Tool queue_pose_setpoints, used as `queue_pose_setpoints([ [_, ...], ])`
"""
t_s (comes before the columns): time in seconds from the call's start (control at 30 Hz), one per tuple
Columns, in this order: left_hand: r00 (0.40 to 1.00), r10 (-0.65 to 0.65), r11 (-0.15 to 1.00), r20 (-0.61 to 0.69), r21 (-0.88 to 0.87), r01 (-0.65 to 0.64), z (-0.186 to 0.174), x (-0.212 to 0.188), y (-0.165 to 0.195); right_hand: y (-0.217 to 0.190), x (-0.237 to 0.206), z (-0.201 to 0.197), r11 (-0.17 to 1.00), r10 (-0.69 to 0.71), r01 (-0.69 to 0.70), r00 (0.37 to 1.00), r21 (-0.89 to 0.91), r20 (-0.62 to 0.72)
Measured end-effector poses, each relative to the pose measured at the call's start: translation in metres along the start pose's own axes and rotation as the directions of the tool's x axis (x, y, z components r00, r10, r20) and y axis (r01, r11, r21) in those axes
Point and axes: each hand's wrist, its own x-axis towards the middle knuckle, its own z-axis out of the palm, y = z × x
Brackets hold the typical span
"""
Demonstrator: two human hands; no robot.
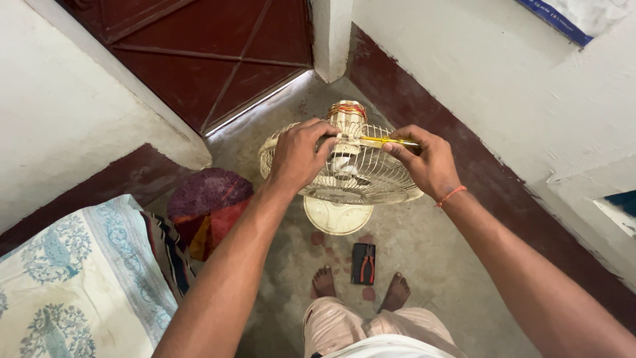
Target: The person holds a pedestal fan steady and uses a screwdriver to unscrew the front grille of the fan, working on the screws around the guard. The fan stands on the floor next to a bed, with pliers lying on the floor nearby.
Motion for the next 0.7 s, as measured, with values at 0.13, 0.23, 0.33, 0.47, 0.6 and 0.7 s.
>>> queue_pose_setpoints([
  [0.13,1.0,0.005,0.998,0.008,0.061,-0.006,0.001,0.001,0.003,-0.004,0.001,-0.003,0.999,0.035,-0.035,0.999,0.002,0.04],
  [0.23,0.999,0.032,0.992,-0.014,0.121,-0.03,0.003,0.0,0.009,-0.004,0.0,-0.006,0.996,0.07,-0.068,0.997,-0.056,0.027],
  [0.33,0.999,0.046,0.989,-0.026,0.142,-0.042,0.005,-0.001,0.013,-0.001,-0.001,-0.005,0.996,-0.091,0.091,0.995,0.0,0.026],
  [0.47,0.998,0.053,0.974,-0.03,0.22,-0.045,0.008,0.002,0.016,0.003,0.002,-0.001,0.99,-0.101,0.101,0.995,0.1,-0.003],
  [0.6,0.999,0.03,0.974,-0.027,0.224,-0.023,0.012,0.002,0.018,0.003,0.001,-0.001,0.996,-0.043,0.043,0.999,0.075,-0.002],
  [0.7,1.0,0.017,0.974,-0.014,0.225,-0.013,0.014,0.003,0.018,-0.001,0.001,-0.004,1.0,-0.02,0.02,1.0,0.019,-0.01],
])
